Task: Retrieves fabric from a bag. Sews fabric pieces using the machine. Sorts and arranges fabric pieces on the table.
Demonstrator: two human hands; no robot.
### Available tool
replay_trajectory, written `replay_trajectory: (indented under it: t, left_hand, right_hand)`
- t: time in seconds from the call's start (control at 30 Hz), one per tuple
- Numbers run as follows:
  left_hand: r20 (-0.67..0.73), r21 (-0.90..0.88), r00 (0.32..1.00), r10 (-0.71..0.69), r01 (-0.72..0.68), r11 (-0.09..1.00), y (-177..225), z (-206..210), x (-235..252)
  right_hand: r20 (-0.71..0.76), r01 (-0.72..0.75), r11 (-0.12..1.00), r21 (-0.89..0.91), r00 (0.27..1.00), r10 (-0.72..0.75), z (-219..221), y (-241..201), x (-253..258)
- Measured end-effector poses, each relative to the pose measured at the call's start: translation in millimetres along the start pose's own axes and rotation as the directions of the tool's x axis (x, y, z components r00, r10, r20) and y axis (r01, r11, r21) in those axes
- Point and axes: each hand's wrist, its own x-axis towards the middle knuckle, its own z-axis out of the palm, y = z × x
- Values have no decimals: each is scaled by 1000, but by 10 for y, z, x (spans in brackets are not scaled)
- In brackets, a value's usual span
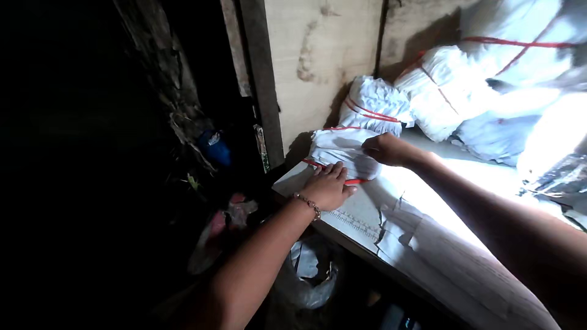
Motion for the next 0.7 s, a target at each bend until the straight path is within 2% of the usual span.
replay_trajectory:
  t: [0.1,0.17,0.27,0.33,0.43,0.53,0.63,0.7]
  left_hand:
    - [3,18,1000,2,-2,1000,6,-11,42]
    - [3,27,1000,11,-11,1000,-32,17,106]
    - [8,14,999,36,-36,999,-71,35,138]
    - [-1,-4,999,53,-53,999,-90,58,139]
    - [-14,-36,999,41,-41,999,-64,72,95]
    - [-9,-34,1000,18,-19,999,-14,45,30]
    - [-3,-13,1000,18,-18,1000,4,48,31]
    - [-26,-5,999,22,-23,1000,10,70,36]
  right_hand:
    - [73,-30,998,-60,997,35,-27,-169,-32]
    - [48,-19,995,-95,999,24,84,-110,16]
    - [25,-82,989,-122,996,86,133,-130,117]
    - [-36,-81,994,-68,996,79,153,-13,223]
    - [-161,2,1000,11,987,-1,180,187,313]
    - [-97,-22,1000,15,995,24,92,84,233]
    - [58,-52,992,-118,997,60,71,-124,123]
    - [106,-51,975,-216,992,75,122,-221,89]
